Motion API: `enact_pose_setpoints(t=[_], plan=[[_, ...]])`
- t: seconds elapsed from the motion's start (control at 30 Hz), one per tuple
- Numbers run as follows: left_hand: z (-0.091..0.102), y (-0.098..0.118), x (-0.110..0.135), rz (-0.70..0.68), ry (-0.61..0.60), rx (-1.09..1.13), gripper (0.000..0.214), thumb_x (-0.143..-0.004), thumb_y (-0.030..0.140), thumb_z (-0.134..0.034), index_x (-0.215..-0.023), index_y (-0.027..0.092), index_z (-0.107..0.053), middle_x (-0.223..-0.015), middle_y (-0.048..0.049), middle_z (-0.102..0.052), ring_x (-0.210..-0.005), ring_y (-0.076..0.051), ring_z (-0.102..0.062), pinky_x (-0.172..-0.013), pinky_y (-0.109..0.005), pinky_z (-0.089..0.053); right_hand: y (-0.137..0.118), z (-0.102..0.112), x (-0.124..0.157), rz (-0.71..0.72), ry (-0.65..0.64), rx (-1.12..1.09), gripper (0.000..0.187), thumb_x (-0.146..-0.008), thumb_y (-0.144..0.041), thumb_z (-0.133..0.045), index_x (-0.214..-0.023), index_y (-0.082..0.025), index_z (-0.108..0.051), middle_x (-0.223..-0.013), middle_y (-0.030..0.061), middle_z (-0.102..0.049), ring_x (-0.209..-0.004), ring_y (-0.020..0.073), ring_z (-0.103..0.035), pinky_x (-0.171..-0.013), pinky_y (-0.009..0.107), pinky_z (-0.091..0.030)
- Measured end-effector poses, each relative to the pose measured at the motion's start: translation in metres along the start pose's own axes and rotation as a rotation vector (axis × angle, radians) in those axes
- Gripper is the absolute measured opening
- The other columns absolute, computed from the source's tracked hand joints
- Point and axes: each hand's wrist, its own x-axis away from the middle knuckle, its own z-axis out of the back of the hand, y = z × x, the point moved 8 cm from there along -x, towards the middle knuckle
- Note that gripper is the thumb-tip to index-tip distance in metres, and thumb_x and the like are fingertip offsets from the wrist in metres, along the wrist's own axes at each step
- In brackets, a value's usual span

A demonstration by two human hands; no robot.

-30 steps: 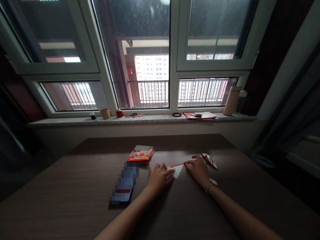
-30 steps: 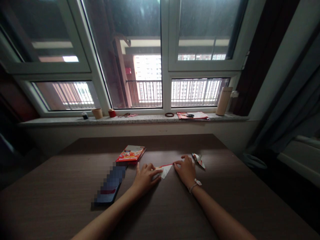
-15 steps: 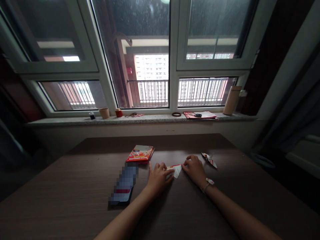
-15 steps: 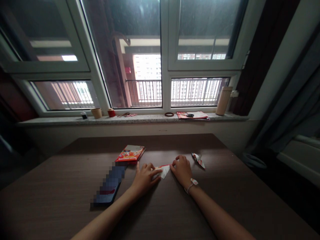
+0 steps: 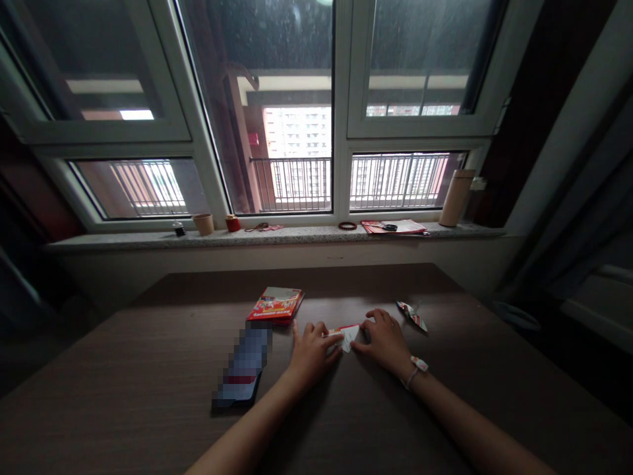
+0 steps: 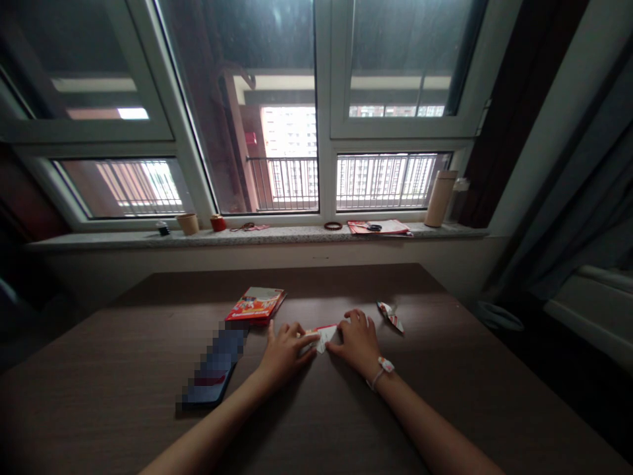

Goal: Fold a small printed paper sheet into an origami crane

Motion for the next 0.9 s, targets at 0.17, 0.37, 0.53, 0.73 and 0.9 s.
enact_pose_setpoints(t=[0.17, 0.37, 0.53, 0.73, 0.9], plan=[[0.0, 0.0, 0.0, 0.007, -0.009, 0.0, 0.03, -0.086, 0.044, -0.057, -0.116, 0.044, -0.061, -0.112, -0.0018, -0.057, -0.108, -0.025, -0.048, -0.107, -0.069, -0.004, -0.002, -0.007, 0.006, -0.019, -0.028, 0.008, 0.055, -0.067, -0.056, -0.068, -0.106, -0.019, -0.065, -0.127, 0.0166, -0.053, -0.128, 0.0355, -0.036, -0.106, 0.048, -0.025], [0.0, -0.001, 0.001, -0.004, 0.028, 0.001, 0.031, -0.086, 0.041, -0.058, -0.116, 0.045, -0.061, -0.11, -0.0009, -0.058, -0.107, -0.024, -0.049, -0.109, -0.065, -0.006, 0.0, -0.009, 0.01, -0.03, -0.032, -0.012, 0.061, -0.065, -0.06, -0.067, -0.113, -0.021, -0.061, -0.126, 0.0154, -0.052, -0.123, 0.0345, -0.04, -0.103, 0.046, -0.03], [0.0, -0.001, 0.003, -0.008, 0.042, 0.027, 0.03, -0.086, 0.041, -0.057, -0.116, 0.044, -0.061, -0.11, -0.0009, -0.057, -0.108, -0.023, -0.048, -0.11, -0.063, -0.007, 0.004, -0.009, 0.011, -0.013, -0.042, -0.064, 0.061, -0.067, -0.061, -0.067, -0.114, -0.023, -0.06, -0.125, 0.0139, -0.052, -0.123, 0.0334, -0.041, -0.104, 0.045, -0.03], [0.0, -0.002, 0.003, -0.014, 0.044, 0.053, 0.031, -0.086, 0.039, -0.057, -0.117, 0.042, -0.061, -0.111, -0.002, -0.055, -0.109, -0.023, -0.048, -0.109, -0.061, -0.015, -0.001, -0.002, 0.009, 0.12, 0.006, -0.312, 0.017, -0.08, -0.03, -0.062, -0.094, -0.023, -0.068, -0.119, 0.0082, -0.054, -0.119, 0.0233, -0.046, -0.103, 0.036, -0.035], [0.0, -0.002, 0.003, -0.017, 0.063, 0.062, 0.031, -0.086, 0.039, -0.057, -0.116, 0.041, -0.062, -0.11, -0.0025, -0.055, -0.107, -0.023, -0.048, -0.108, -0.059, -0.02, -0.021, 0.0, 0.014, 0.291, 0.004, -0.346, 0.011, -0.077, -0.021, -0.063, -0.081, -0.026, -0.072, -0.116, 0.0047, -0.057, -0.125, 0.0236, -0.04, -0.107, 0.039, -0.031]])
